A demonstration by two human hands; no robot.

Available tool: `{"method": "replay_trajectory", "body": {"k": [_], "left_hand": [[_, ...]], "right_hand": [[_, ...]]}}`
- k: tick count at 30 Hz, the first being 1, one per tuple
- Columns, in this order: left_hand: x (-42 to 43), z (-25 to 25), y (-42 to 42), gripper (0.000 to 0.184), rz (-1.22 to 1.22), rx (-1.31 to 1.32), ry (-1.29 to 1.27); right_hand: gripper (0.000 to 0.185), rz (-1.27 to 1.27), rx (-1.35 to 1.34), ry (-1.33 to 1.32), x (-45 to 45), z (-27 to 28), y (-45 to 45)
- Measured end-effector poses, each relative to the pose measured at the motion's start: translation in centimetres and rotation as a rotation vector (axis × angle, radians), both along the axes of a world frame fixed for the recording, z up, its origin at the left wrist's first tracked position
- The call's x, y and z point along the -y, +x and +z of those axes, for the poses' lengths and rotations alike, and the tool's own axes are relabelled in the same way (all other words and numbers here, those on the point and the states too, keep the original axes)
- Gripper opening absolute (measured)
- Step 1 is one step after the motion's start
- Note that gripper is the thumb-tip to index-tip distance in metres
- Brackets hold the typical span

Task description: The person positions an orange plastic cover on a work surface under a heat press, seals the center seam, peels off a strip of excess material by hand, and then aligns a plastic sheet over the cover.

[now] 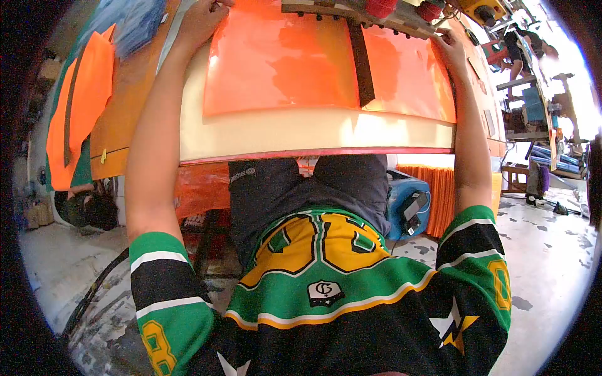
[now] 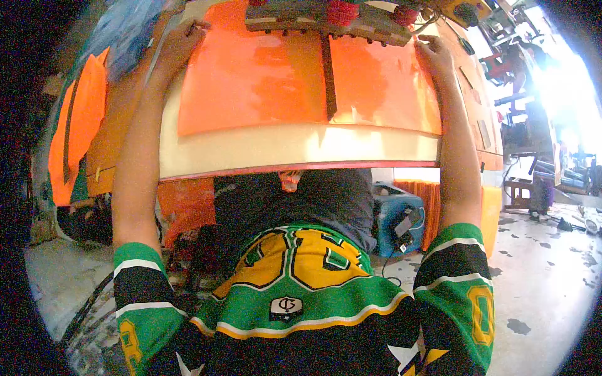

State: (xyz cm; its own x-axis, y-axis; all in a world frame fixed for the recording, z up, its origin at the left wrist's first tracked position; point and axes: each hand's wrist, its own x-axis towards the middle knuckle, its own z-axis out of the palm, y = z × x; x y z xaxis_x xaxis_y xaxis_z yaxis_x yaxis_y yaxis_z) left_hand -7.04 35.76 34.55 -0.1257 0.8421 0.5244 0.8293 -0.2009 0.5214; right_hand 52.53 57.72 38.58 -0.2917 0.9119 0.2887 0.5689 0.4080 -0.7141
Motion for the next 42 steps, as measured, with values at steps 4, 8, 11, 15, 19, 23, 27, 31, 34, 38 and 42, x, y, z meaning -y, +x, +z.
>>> {"method": "replay_trajectory", "body": {"k": [4,8,11,15,19,23,27,31,34,38,42], "left_hand": [[-0.3,-0.3,0.0,0.024,-0.016,0.015,0.037],[-0.8,-0.7,-0.1,0.023,-0.028,0.024,0.087],[-1.4,-0.9,-0.2,0.023,-0.047,0.015,0.165],[-0.6,0.2,0.0,0.021,-0.01,0.099,-0.132],[0.8,1.6,2.4,0.02,0.042,0.081,-0.048],[2.7,3.4,4.8,0.022,0.083,0.131,-0.105],[4.8,5.1,4.8,0.024,-0.061,0.177,-0.218],[7.3,6.1,5.7,0.022,-0.105,0.212,-0.212],[8.6,6.7,6.5,0.021,-0.047,0.22,-0.231],[10.7,9.1,8.3,0.018,0.015,0.248,-0.319],[11.3,9.1,8.5,0.016,-0.019,0.187,-0.237]], "right_hand": [[0.036,0.028,-0.028,-0.022,0.4,0.7,-0.3],[0.036,0.056,-0.148,0.02,0.7,0.2,-0.7],[0.035,0.069,-0.073,-0.051,1.0,1.3,-0.6],[0.03,0.053,-0.142,0.015,1.2,0.9,-0.8],[0.03,0.067,-0.128,-0.009,0.6,0.5,0.0],[0.033,0.049,-0.19,0.034,1.2,0.5,0.0],[0.021,0.103,-0.187,0.081,3.2,1.5,-0.3],[0.01,0.148,0.011,0.14,5.2,3.3,0.1],[0.016,0.191,-0.134,0.094,6.0,3.1,-0.1],[0.022,0.104,-0.15,0.032,6.2,3.1,1.3],[0.022,0.032,-0.055,0.029,7.7,3.8,1.7]]}}
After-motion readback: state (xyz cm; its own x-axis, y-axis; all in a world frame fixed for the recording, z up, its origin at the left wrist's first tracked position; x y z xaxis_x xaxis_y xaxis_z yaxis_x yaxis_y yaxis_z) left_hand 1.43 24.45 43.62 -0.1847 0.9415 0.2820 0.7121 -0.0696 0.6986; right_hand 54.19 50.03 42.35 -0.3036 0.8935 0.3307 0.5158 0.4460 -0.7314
